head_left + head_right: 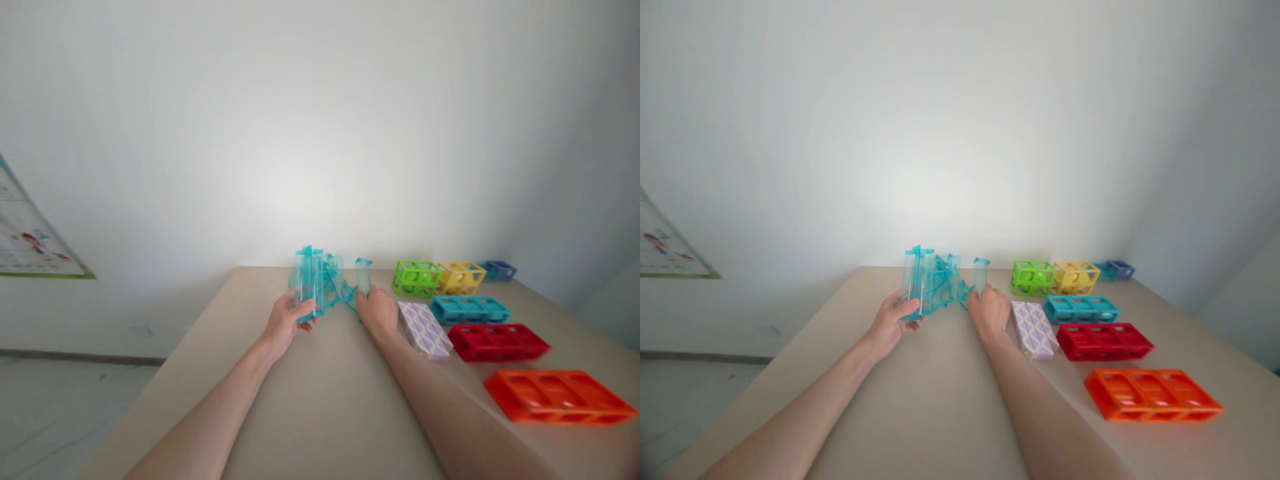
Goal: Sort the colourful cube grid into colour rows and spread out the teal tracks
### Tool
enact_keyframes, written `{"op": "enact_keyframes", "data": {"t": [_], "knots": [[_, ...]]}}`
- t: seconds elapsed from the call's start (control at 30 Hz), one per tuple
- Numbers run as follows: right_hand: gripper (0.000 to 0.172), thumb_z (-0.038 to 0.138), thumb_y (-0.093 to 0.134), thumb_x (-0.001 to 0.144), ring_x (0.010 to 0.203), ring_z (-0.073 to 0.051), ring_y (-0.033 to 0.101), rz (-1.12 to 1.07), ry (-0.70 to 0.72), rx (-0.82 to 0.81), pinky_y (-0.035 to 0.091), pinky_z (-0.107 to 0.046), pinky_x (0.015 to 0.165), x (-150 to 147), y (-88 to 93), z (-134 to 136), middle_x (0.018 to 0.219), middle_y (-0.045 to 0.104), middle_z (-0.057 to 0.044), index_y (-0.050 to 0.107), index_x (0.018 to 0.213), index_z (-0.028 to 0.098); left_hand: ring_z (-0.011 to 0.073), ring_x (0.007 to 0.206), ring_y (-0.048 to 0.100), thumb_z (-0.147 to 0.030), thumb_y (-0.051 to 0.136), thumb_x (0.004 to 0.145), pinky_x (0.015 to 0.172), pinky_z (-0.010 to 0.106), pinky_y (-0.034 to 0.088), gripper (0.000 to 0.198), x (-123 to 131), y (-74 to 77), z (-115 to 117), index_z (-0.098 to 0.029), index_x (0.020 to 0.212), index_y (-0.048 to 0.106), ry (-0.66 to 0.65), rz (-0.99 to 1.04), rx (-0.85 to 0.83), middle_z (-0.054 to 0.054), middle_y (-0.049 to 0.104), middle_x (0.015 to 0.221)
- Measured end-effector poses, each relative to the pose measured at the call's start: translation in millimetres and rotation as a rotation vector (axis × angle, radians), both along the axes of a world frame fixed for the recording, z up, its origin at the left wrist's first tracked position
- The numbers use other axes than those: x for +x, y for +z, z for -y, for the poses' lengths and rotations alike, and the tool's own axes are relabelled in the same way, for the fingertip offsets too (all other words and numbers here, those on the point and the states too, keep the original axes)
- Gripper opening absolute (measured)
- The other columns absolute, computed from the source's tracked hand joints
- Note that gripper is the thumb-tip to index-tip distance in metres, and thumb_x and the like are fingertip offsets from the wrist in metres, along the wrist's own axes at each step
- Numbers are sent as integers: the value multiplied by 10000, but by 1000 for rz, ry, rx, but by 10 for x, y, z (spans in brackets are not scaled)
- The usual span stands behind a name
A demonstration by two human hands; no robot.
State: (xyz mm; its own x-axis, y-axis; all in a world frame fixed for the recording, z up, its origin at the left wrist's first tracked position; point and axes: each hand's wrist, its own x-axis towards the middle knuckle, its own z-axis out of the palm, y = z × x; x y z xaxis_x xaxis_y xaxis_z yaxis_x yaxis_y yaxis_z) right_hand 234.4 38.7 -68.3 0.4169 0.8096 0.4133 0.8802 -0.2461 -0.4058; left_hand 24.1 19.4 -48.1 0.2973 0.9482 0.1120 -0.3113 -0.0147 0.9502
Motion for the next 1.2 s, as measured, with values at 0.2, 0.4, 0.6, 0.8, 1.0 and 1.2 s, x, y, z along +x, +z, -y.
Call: {"op": "enact_keyframes", "data": {"t": [0.2,0.4,0.6,0.8,1.0,1.2], "knots": [[360,346,494,850,914,-322,610,-20,-25,43,416,-385,746,-25,56,36,978,659,-228,708,993,95,126,565,608,-413,761,666,431,218,472,482,46,-49,-10,-152,1010,547,36,-139,34,28,630,796],[416,374,399,934,838,-196,610,-197,459,324,454,-314,798,-324,180,279,994,672,-99,589,1219,139,131,585,610,-444,735,698,420,204,477,490,72,-81,5,-161,1050,544,14,-253,96,36,642,824],[510,442,477,904,549,-135,553,-521,624,312,447,-242,545,-641,126,469,714,651,-15,536,1274,97,127,614,599,-496,631,781,453,185,482,417,69,-78,-6,-131,982,654,50,-298,181,58,667,799],[405,417,369,957,665,-151,608,-622,670,300,466,-239,606,-590,107,457,764,671,-27,627,1138,163,150,558,611,-576,550,805,417,233,499,527,68,-100,-9,-96,985,671,-2,-286,76,88,672,767],[504,443,440,916,629,-151,593,-638,623,316,473,-249,614,-639,108,458,753,653,-30,528,1279,104,121,491,559,-566,583,786,392,213,464,464,94,-123,-1,-120,887,661,47,-234,122,23,609,650],[483,444,442,911,559,-128,495,-540,503,371,412,-235,549,-615,158,466,643,538,16,574,1232,108,136,436,559,-594,538,796,376,233,434,507,22,-60,-51,-125,966,627,249,-163,65,4,596,616]]}}
